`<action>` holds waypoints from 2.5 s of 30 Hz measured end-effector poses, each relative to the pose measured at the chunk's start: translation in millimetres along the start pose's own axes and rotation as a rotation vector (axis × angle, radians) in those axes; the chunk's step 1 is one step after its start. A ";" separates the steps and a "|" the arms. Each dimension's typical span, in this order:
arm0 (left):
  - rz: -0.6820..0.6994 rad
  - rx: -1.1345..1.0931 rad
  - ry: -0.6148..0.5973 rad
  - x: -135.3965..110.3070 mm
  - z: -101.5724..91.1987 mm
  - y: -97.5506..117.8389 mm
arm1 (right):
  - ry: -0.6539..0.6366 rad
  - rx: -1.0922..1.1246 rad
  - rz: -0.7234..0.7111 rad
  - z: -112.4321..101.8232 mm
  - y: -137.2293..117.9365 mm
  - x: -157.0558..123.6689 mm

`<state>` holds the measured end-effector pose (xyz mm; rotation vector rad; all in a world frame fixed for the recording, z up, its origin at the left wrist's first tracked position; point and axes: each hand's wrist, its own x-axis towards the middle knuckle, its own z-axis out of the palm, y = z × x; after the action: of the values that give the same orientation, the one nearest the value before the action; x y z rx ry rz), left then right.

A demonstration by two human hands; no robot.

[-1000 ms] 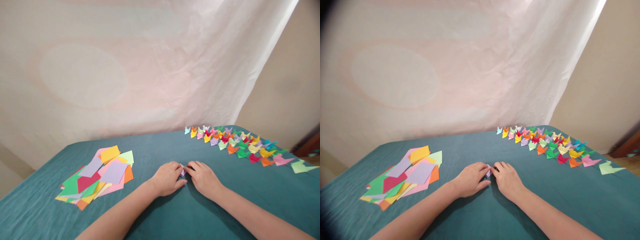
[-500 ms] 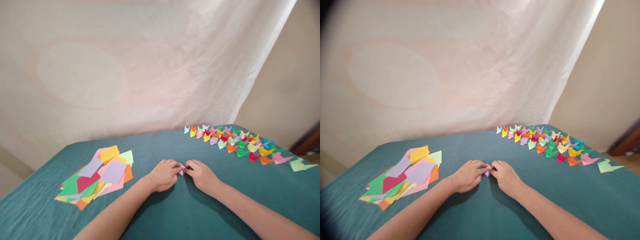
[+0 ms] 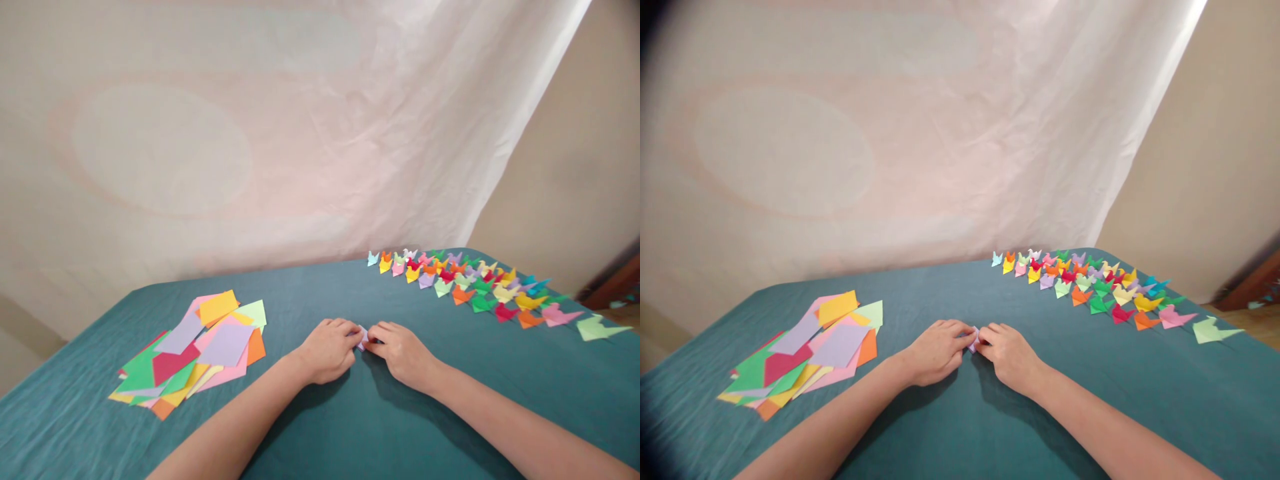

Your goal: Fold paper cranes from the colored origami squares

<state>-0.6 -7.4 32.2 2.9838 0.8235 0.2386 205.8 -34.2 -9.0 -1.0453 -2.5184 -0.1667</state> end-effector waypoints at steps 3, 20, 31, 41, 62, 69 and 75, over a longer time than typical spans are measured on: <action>-0.006 0.010 -0.002 0.3 1.1 0.0 | -0.001 -0.027 -0.020 0.3 0.6 0.5; 0.006 0.000 -0.014 0.3 1.9 -1.9 | 0.154 0.220 0.147 2.8 2.3 -3.7; 0.015 -0.002 0.010 1.4 4.6 -1.7 | 0.071 0.090 0.213 8.1 9.3 -1.8; 0.033 -0.008 -0.015 -2.7 0.1 -8.9 | -0.058 -0.156 0.163 -1.6 0.2 5.8; -0.115 -0.428 0.247 1.0 21.4 -21.2 | 0.076 0.242 0.279 -3.4 -9.2 7.6; -0.152 -0.445 0.240 -0.8 20.2 -23.3 | -0.067 0.415 0.245 -11.7 4.0 22.9; -0.150 -0.455 0.242 -0.3 20.2 -24.2 | -0.025 0.611 0.393 3.8 14.1 27.0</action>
<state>-9.8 13.3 10.3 2.4871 0.8681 0.6879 197.3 -5.6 -2.0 -1.2288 -2.0998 0.6833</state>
